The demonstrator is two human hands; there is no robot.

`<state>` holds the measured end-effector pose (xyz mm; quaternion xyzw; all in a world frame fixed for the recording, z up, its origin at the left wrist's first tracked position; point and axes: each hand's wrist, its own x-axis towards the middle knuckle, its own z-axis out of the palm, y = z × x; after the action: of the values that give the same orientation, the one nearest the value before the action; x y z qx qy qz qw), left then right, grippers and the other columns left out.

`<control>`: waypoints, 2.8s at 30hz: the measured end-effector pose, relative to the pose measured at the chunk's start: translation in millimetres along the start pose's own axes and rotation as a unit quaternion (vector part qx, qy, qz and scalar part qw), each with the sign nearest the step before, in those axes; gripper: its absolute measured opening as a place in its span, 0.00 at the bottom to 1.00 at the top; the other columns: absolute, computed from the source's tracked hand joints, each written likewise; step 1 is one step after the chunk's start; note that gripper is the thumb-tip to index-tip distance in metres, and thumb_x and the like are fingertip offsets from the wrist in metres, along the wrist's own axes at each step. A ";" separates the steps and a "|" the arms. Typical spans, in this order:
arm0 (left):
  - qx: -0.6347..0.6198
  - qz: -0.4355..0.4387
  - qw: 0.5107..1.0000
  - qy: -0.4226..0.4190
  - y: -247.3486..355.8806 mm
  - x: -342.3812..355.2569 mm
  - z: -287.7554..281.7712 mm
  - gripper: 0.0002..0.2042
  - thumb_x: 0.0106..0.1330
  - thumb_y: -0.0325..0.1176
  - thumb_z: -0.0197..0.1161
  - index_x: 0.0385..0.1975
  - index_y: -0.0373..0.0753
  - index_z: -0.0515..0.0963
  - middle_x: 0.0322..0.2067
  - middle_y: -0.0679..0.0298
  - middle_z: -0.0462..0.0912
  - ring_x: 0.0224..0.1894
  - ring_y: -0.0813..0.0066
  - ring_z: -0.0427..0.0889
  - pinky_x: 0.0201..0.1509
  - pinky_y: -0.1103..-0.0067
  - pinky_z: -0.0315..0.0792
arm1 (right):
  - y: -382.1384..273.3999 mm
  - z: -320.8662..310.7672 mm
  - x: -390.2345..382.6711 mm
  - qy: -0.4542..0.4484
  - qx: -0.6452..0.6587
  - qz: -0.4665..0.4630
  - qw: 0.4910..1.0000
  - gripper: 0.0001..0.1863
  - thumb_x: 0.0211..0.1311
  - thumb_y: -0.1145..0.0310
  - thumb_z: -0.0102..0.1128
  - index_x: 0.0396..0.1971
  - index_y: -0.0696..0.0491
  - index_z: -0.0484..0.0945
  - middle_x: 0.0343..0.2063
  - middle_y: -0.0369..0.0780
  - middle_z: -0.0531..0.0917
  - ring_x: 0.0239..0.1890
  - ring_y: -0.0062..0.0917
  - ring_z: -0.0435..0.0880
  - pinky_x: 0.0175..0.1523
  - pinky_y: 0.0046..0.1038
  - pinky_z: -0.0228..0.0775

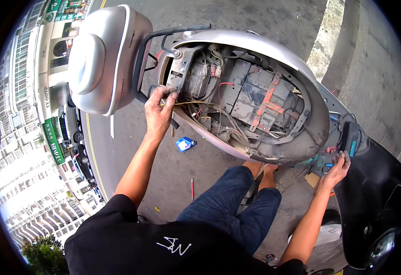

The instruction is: The person uses a power drill and their hands to disassemble and adjust electrical components and screws inside the battery compartment of a scooter.

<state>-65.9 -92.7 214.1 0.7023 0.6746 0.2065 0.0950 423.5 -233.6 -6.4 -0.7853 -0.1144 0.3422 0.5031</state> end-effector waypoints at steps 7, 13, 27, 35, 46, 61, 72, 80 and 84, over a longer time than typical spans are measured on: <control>0.064 0.079 0.995 0.012 -34.5 41.2 -0.8 0.12 0.54 0.26 0.63 0.40 0.37 0.78 0.36 0.55 0.79 0.41 0.54 0.76 0.47 0.67 0.70 | -64.5 76.2 -13.7 -0.085 0.036 -0.067 0.993 0.17 0.65 0.64 0.55 0.48 0.58 0.73 0.42 0.40 0.80 0.44 0.24 0.78 0.50 0.26 0.68; 0.082 0.048 0.995 0.018 -37.6 51.3 -3.9 0.12 0.57 0.25 0.59 0.41 0.37 0.79 0.38 0.56 0.79 0.42 0.59 0.78 0.48 0.71 0.71 | -65.9 62.0 -23.4 -0.072 0.036 -0.061 0.995 0.15 0.65 0.65 0.54 0.47 0.58 0.74 0.39 0.39 0.80 0.41 0.22 0.77 0.48 0.25 0.69; 0.106 0.032 0.990 -0.086 -21.5 24.1 7.9 0.14 0.64 0.35 0.60 0.45 0.34 0.78 0.44 0.55 0.79 0.49 0.61 0.76 0.57 0.71 0.66 | 110.3 -30.8 -76.9 0.011 0.081 0.261 0.962 0.07 0.62 0.70 0.54 0.38 0.52 0.75 0.28 0.33 0.79 0.26 0.16 0.76 0.28 0.22 0.72; 0.105 -0.014 0.993 -0.049 -40.3 16.1 14.1 0.17 0.64 0.41 0.60 0.46 0.36 0.79 0.42 0.57 0.80 0.44 0.65 0.79 0.50 0.73 0.71 | 200.0 -74.6 -77.0 0.018 -0.057 0.257 0.965 0.10 0.54 0.70 0.60 0.37 0.54 0.77 0.28 0.38 0.81 0.30 0.24 0.79 0.36 0.30 0.76; 0.081 0.151 0.985 -0.033 51.1 -35.5 35.3 0.23 0.65 0.38 0.59 0.58 0.35 0.68 0.57 0.51 0.69 0.57 0.60 0.70 0.63 0.69 0.62 | 114.6 -99.4 90.2 0.041 -0.400 -0.088 0.911 0.34 0.47 0.55 0.68 0.55 0.49 0.69 0.50 0.44 0.72 0.54 0.40 0.70 0.57 0.38 0.66; -0.021 0.080 0.901 -0.427 214.2 -255.5 438.2 0.40 0.49 0.40 0.70 0.61 0.30 0.59 0.53 0.47 0.71 0.57 0.48 0.68 0.61 0.64 0.64 | 114.9 -79.0 99.4 0.050 -0.410 -0.173 0.894 0.44 0.42 0.49 0.68 0.59 0.53 0.63 0.50 0.48 0.72 0.55 0.43 0.69 0.57 0.40 0.65; -0.043 0.236 0.846 -0.477 134.0 -266.5 323.7 0.39 0.43 0.36 0.70 0.58 0.34 0.61 0.44 0.47 0.74 0.47 0.47 0.73 0.52 0.61 0.68 | 169.4 -83.2 -18.3 0.025 -0.299 -0.233 0.925 0.49 0.34 0.61 0.75 0.61 0.55 0.61 0.49 0.46 0.71 0.51 0.45 0.68 0.58 0.41 0.63; -0.068 0.277 0.831 -0.477 79.1 -292.0 302.8 0.38 0.41 0.35 0.71 0.56 0.34 0.64 0.45 0.46 0.74 0.47 0.46 0.73 0.53 0.60 0.68 | 166.7 -78.7 3.7 0.060 -0.301 -0.197 0.931 0.48 0.34 0.60 0.75 0.60 0.56 0.62 0.48 0.48 0.71 0.51 0.45 0.67 0.58 0.41 0.62; -0.039 0.226 0.838 -0.495 96.4 -277.4 310.3 0.39 0.41 0.34 0.72 0.58 0.34 0.62 0.46 0.45 0.73 0.49 0.46 0.72 0.54 0.60 0.68 | 163.0 -85.5 14.2 0.065 -0.309 -0.197 0.928 0.47 0.35 0.61 0.75 0.60 0.57 0.62 0.47 0.48 0.71 0.50 0.45 0.67 0.58 0.41 0.61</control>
<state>150.1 -328.3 -69.3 0.8397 0.3511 -0.1271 0.3944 463.0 -363.2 -131.8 -0.8839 -0.3344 0.1322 0.2989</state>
